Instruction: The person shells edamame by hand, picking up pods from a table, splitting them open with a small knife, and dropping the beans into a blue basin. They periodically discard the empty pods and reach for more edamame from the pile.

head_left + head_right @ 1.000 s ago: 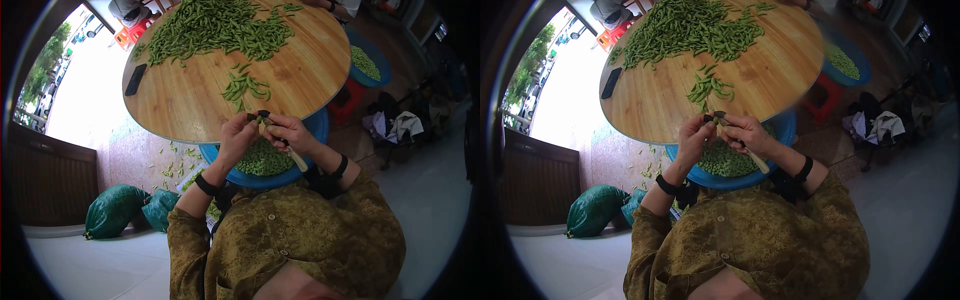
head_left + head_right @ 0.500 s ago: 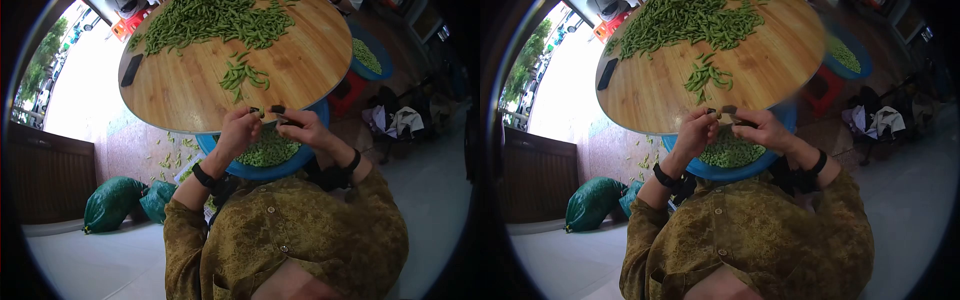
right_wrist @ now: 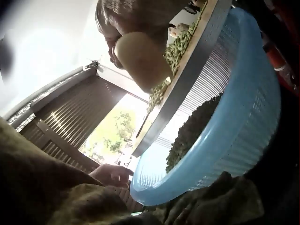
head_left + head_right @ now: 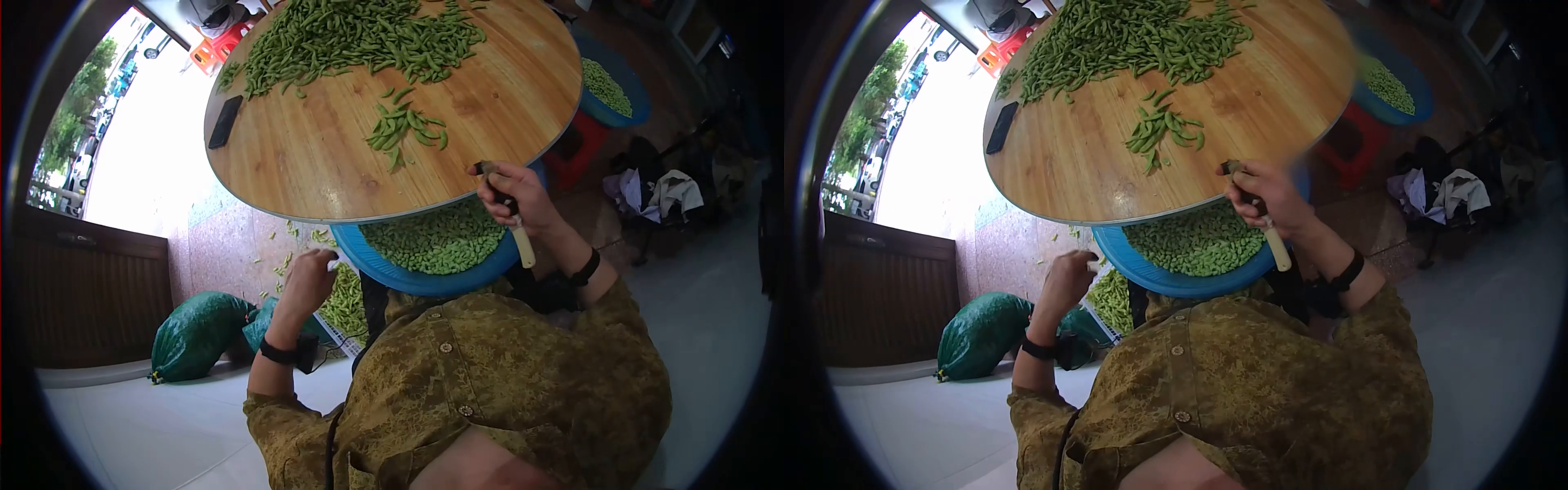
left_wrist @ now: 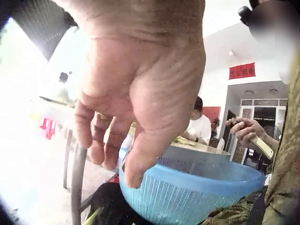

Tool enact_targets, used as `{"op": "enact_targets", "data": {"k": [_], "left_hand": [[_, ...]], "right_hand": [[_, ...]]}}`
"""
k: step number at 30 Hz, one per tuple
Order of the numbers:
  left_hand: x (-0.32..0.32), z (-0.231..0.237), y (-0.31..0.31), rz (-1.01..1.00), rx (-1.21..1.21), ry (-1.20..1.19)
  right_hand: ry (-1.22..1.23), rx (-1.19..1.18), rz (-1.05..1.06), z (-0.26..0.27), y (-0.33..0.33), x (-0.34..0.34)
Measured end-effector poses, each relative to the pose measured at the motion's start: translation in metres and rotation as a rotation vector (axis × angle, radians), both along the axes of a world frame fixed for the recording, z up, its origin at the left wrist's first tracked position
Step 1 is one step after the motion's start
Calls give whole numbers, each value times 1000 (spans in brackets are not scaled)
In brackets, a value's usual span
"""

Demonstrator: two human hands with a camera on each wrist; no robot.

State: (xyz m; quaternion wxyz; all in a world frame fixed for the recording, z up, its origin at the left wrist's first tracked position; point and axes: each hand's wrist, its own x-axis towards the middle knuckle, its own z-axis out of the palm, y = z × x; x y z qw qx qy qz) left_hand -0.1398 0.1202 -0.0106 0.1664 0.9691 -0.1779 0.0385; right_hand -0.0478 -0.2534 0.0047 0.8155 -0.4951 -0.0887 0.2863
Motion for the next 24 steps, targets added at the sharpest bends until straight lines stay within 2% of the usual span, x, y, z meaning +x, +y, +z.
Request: {"op": "enact_targets", "data": {"k": [1, 2, 3, 5, 6, 8, 11, 15, 17, 18, 20, 22, 24], "left_hand": [[3, 3, -6, 72, -174, 108], [11, 6, -15, 207, -596, 393], [19, 26, -31, 195, -1075, 558], [34, 36, -57, -111, -2021, 816], [39, 40, -66, -82, -2038, 789], [47, 45, -78, -294, -2212, 902], [52, 38, -87, -317, -2315, 968], [65, 31, -93, -318, -2181, 944], [85, 16, -93, 91, -1053, 183], [95, 13, -98, 77, -1052, 185], [109, 7, -109, -95, -422, -264], [119, 4, -119, -87, -342, -221], [137, -20, -119, -106, -181, -249]], "right_hand": [[48, 21, 14, -5, 4, 2], [54, 22, 21, -8, 8, 2], [61, 6, 13, -10, 12, 4], [74, -16, 44, -10, 23, 5], [70, -29, 48, -6, 24, 3], [68, -40, 66, -7, 26, 1], [43, -43, 37, -10, 23, 2], [39, -65, 20, -14, 23, 0], [45, -46, -10, -14, 24, 1], [41, -46, -24, -15, 24, 3], [8, -72, -17, -19, 24, 3], [-13, -68, -27, -18, 22, 2], [-44, -85, -29, -18, 19, 3]]}}
